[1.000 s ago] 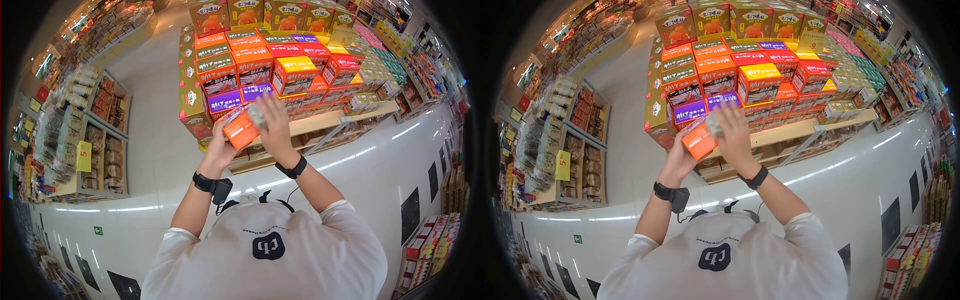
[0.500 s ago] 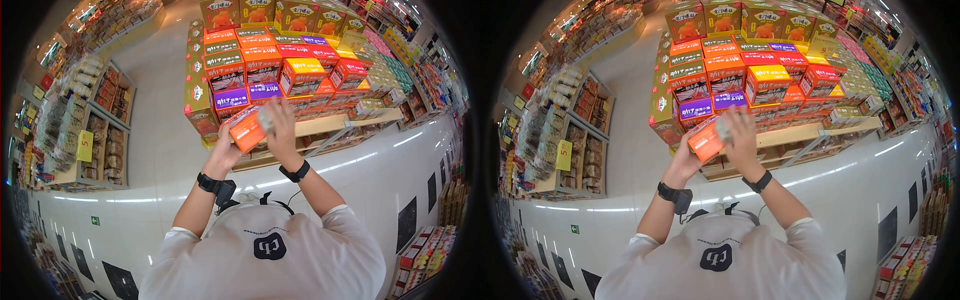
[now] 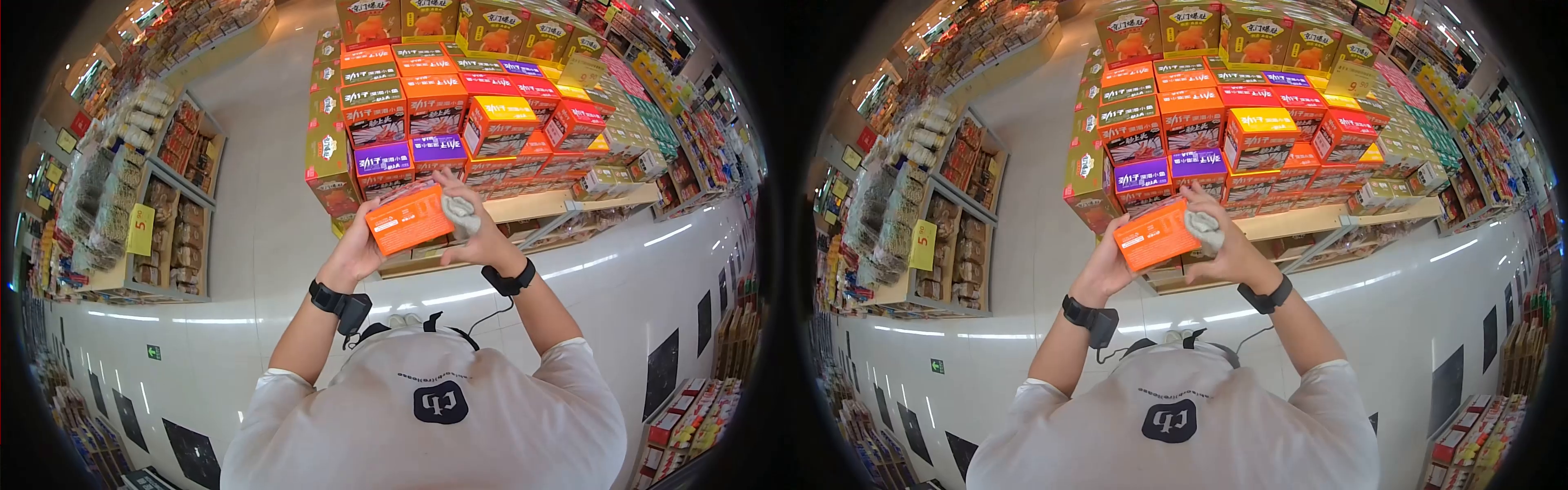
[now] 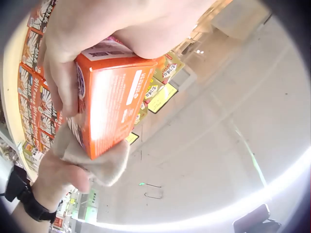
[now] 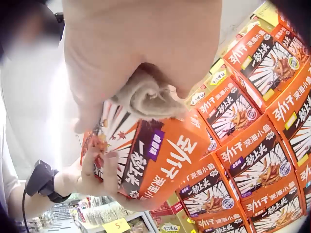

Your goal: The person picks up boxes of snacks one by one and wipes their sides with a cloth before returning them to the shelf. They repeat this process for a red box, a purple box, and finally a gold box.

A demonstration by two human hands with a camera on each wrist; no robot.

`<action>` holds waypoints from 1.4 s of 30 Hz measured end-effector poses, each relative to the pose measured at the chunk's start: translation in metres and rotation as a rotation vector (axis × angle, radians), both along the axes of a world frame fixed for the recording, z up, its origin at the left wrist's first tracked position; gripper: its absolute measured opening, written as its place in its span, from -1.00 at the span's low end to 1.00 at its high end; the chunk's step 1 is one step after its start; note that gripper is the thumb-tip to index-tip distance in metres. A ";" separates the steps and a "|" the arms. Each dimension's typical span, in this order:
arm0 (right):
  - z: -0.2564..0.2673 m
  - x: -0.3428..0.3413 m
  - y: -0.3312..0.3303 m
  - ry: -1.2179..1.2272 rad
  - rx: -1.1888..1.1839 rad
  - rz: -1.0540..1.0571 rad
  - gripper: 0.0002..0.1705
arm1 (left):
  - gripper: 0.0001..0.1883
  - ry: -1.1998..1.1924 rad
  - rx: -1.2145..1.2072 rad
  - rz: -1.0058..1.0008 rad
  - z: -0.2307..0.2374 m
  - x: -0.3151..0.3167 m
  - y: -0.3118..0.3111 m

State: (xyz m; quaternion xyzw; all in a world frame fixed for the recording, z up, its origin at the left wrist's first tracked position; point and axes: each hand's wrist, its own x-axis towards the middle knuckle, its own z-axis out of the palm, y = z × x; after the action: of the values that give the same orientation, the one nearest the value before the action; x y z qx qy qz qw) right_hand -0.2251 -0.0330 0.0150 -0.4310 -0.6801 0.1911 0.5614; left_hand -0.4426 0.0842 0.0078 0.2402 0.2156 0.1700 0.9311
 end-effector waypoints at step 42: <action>0.003 -0.065 0.027 -0.521 0.038 -0.184 -0.48 | -0.64 0.260 0.913 0.503 -0.048 0.007 -0.010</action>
State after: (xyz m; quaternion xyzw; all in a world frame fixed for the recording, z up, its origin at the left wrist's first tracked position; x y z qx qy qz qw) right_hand -0.2900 -0.0063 0.0178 -0.5152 -0.7630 0.0092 0.3903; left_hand -0.4352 0.0742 -0.0404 0.5806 0.2842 0.4331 0.6281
